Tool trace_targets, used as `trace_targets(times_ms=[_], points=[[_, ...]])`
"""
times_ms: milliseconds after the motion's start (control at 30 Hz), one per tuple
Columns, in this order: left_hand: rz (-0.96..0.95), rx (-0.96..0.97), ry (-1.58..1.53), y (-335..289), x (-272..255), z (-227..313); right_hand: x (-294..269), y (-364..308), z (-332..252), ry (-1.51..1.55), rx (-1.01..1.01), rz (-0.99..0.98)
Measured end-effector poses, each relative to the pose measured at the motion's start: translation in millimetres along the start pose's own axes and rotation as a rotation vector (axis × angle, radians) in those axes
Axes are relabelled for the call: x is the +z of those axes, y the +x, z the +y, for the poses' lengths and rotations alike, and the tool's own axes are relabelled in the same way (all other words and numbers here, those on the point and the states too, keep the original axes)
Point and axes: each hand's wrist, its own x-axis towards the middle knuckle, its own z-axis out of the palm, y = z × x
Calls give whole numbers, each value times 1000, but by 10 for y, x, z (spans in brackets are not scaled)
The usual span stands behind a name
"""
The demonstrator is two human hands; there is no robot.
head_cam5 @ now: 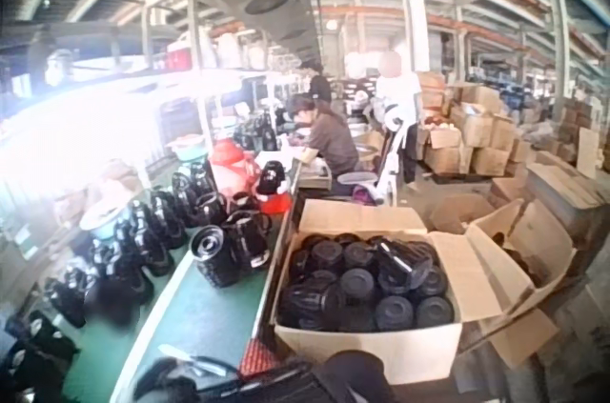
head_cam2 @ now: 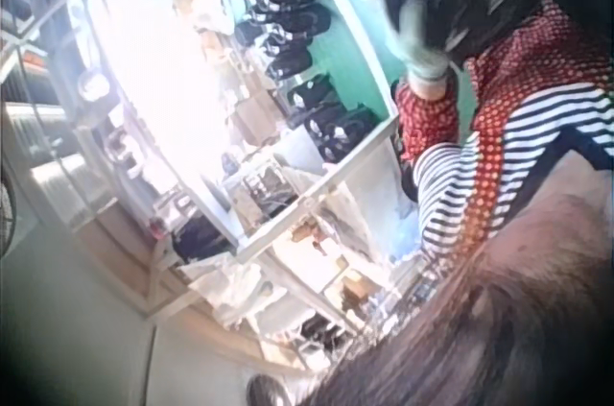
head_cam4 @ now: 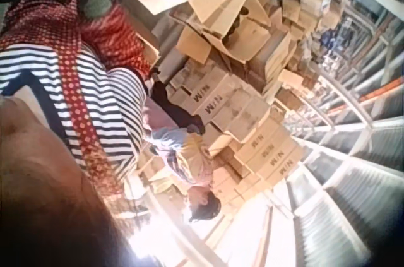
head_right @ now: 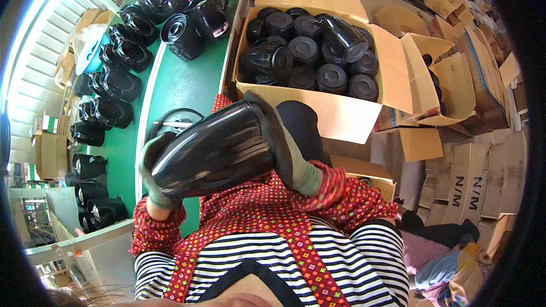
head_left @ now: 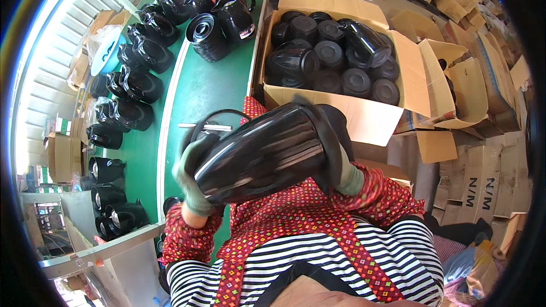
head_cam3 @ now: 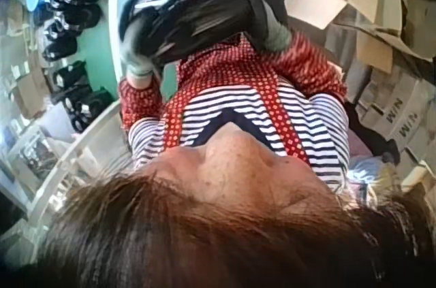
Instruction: The person repeatedly picks up black kettle bodies from a green table, inserts a metal rod into the base, and places the assembled units into a cardboard box. The process is repeated for multiple kettles throughout the clip.
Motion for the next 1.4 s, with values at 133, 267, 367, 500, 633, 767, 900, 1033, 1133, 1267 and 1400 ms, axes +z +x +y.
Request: trace_targets(times_ms=[133,267,367,500,633,767,900,1033,1133,1267,1400], points=[[-141,483,435,168,-27,174,-89,-80,-98,11,266,-46],[-161,-400,-387,-276,-80,-656,-56,-26,-169,-268,-222,-54],[-111,-455,-554,-541,14,-1052,-9,67,-185,-395,-522,-70],[-122,497,501,190,7,210,-34,-33,46,350,274,187],[-94,66,279,37,-34,75,-49,-25,-190,523,476,55],[-485,-451,-546,-295,55,-646,-72,-81,-105,-423,-387,-68],[-568,-412,-310,-39,449,-164,-125,88,-374,-720,-654,-274],[-267,-238,-245,-329,139,-702,-29,10,-228,-316,-290,54],[63,-285,-453,-174,221,-428,104,42,-160,66,-29,280],[30,-75,93,-61,362,-449,-272,-17,127,-135,-1,245],[104,-276,-162,-457,607,-897,-482,87,85,-534,-41,187]])
